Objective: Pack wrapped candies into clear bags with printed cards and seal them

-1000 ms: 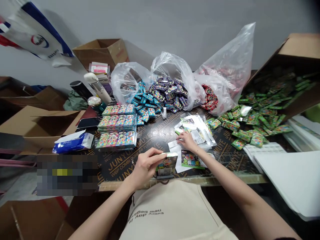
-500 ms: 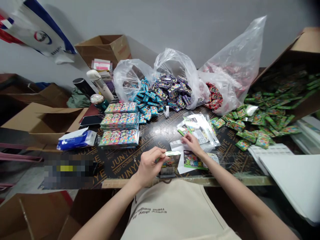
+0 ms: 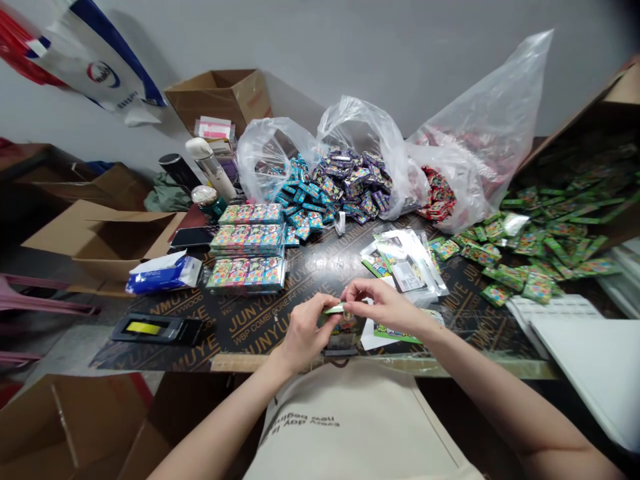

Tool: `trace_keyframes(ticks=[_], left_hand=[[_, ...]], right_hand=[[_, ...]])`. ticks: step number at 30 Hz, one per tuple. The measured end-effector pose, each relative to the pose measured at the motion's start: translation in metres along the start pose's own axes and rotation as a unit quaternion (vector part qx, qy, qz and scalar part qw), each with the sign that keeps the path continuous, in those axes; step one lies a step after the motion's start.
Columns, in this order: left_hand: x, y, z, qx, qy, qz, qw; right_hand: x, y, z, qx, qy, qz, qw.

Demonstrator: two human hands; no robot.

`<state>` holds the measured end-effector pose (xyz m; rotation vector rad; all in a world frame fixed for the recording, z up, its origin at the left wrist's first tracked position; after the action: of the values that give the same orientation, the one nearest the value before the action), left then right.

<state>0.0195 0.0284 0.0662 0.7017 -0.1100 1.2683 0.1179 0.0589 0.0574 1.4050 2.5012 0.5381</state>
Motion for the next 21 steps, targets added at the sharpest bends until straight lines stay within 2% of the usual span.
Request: trace_keyframes(ticks=[3, 7, 11, 13, 15, 17, 19, 21], left_hand=[[0.000, 0.001, -0.001, -0.005, 0.006, -0.001, 1.000], [0.003, 0.001, 0.004, -0.030, 0.024, -0.025, 0.999], [0.007, -0.001, 0.007, -0.013, 0.030, -0.022, 0.999], [0.009, -0.007, 0.010, 0.022, 0.014, -0.034, 0.999], [0.011, -0.015, 0.011, 0.047, 0.004, -0.072, 0.996], [0.014, -0.021, 0.007, 0.070, 0.010, -0.117, 0.991], [0.016, -0.019, -0.003, 0.101, 0.028, -0.143, 0.984], [0.018, -0.005, -0.016, 0.120, 0.049, -0.128, 0.983]], right_hand=[[-0.001, 0.000, 0.005, -0.037, -0.002, 0.012, 0.999], [-0.007, 0.003, -0.002, -0.078, 0.007, 0.052, 0.996], [-0.011, 0.007, 0.002, 0.006, -0.002, 0.102, 0.995], [-0.009, 0.001, 0.014, 0.094, -0.029, 0.090, 0.991], [-0.005, -0.009, 0.028, 0.189, -0.063, 0.065, 0.978], [-0.003, -0.013, 0.043, 0.244, -0.078, 0.078, 0.964], [-0.005, -0.011, 0.061, 0.229, -0.070, 0.123, 0.963], [-0.011, -0.020, 0.085, 0.173, -0.073, 0.123, 0.975]])
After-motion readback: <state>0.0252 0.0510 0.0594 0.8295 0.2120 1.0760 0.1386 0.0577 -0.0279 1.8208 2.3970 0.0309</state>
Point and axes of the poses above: each hand's wrist, its own x-axis towards the middle knuckle, its own y-axis out of the back of the hand, z = x × y, the point moved 10 cm from there along x, towards the middle knuckle, and after that the axes turned 11 degrees about -x, right-handed, at the moved point
